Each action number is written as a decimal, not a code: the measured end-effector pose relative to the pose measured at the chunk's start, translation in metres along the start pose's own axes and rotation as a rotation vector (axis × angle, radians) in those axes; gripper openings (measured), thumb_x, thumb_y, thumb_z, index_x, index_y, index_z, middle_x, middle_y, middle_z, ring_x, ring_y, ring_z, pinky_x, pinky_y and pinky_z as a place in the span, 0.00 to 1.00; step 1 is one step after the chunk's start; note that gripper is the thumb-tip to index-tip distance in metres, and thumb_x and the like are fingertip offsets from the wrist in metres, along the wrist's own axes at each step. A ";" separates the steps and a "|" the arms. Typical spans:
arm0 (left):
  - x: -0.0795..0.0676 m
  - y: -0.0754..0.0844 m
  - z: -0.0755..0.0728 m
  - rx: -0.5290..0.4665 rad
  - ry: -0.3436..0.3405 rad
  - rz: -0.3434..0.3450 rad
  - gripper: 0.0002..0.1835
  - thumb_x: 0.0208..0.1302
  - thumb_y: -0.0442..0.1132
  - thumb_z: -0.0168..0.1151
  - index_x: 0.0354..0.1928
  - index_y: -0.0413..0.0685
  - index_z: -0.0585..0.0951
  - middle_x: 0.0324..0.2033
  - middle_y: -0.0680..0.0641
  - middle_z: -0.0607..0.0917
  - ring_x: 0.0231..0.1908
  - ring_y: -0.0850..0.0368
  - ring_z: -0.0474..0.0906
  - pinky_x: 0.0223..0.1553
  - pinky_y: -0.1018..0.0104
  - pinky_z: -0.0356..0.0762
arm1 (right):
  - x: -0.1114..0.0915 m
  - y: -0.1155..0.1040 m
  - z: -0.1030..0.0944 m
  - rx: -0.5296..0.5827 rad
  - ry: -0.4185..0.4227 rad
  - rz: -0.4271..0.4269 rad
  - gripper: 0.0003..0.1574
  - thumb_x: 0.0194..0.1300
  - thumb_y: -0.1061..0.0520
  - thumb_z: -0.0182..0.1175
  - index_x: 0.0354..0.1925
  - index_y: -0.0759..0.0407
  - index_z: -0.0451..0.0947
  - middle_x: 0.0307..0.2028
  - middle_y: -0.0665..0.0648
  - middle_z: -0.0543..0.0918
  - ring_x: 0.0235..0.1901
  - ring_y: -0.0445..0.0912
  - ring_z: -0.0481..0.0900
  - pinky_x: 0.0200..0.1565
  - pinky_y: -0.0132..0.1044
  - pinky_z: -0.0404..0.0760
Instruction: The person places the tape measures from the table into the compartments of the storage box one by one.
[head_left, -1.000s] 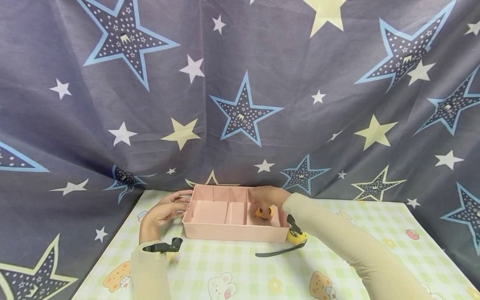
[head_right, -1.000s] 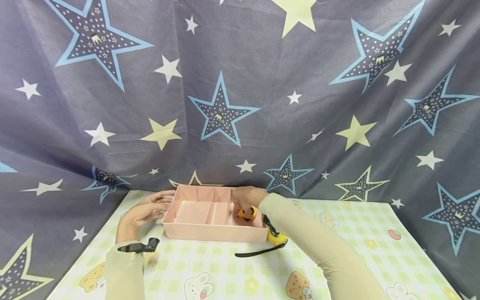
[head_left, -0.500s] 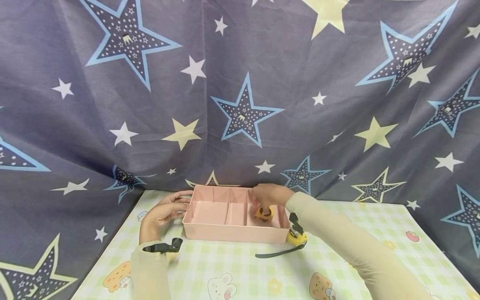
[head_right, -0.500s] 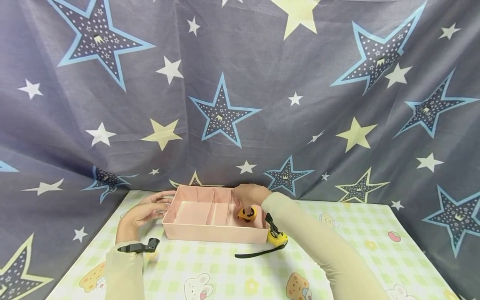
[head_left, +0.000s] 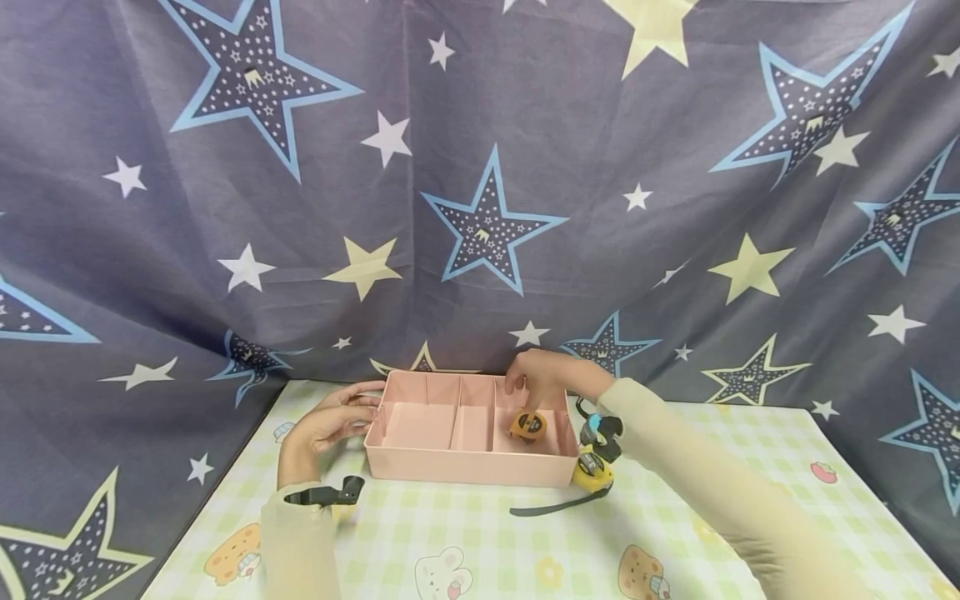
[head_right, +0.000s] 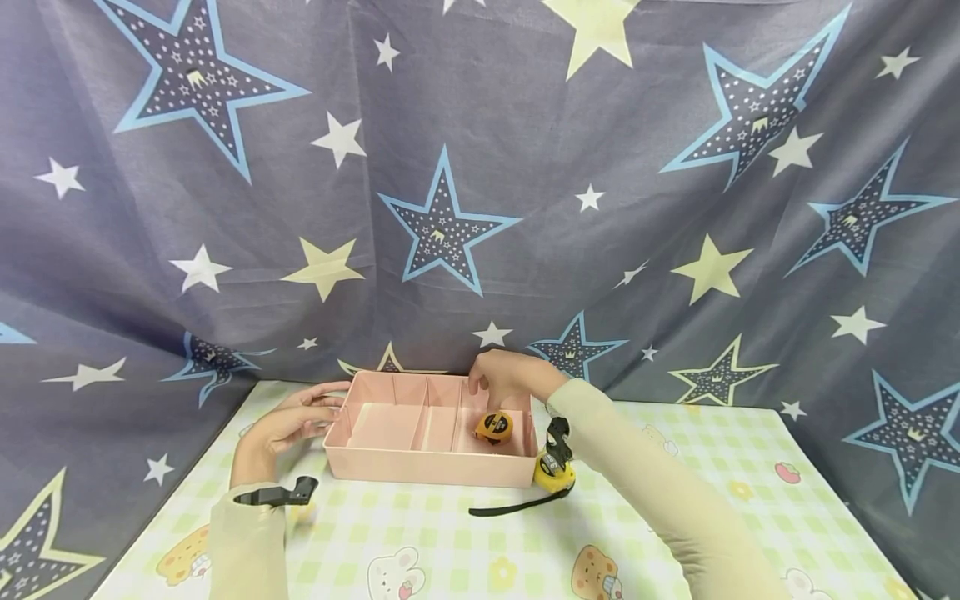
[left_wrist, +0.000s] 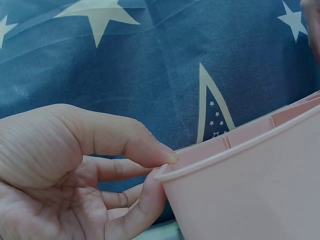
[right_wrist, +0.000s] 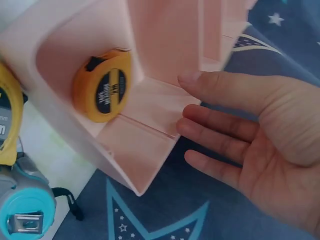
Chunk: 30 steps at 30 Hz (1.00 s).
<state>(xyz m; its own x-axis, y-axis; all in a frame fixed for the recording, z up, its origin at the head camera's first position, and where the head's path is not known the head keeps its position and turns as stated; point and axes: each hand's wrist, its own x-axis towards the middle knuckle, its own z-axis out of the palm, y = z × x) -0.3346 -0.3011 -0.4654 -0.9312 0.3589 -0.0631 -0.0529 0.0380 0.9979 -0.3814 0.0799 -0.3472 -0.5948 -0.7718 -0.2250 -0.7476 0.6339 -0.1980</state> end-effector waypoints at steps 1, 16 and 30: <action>0.000 0.000 0.000 0.001 0.000 0.000 0.38 0.72 0.28 0.56 0.79 0.36 0.52 0.65 0.36 0.75 0.55 0.56 0.83 0.52 0.65 0.83 | -0.003 0.001 -0.002 0.000 0.018 -0.021 0.24 0.51 0.61 0.79 0.48 0.62 0.86 0.46 0.58 0.89 0.49 0.52 0.85 0.51 0.36 0.84; 0.000 -0.003 0.001 -0.019 -0.007 0.010 0.39 0.71 0.28 0.58 0.79 0.34 0.52 0.61 0.42 0.79 0.53 0.58 0.84 0.50 0.66 0.84 | -0.051 0.014 -0.010 0.178 0.162 -0.021 0.23 0.56 0.67 0.74 0.52 0.60 0.85 0.50 0.57 0.88 0.49 0.51 0.86 0.54 0.47 0.85; 0.001 -0.004 -0.004 -0.009 -0.004 -0.001 0.39 0.71 0.29 0.58 0.79 0.36 0.52 0.62 0.43 0.79 0.54 0.57 0.84 0.51 0.66 0.84 | -0.089 0.028 -0.005 0.246 0.247 0.012 0.28 0.58 0.58 0.75 0.56 0.62 0.82 0.54 0.60 0.86 0.52 0.57 0.84 0.56 0.49 0.84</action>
<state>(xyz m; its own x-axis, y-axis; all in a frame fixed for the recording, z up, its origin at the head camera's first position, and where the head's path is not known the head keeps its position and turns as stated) -0.3367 -0.3047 -0.4696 -0.9296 0.3630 -0.0640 -0.0571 0.0297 0.9979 -0.3505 0.1662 -0.3282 -0.6792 -0.7339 0.0035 -0.6646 0.6131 -0.4271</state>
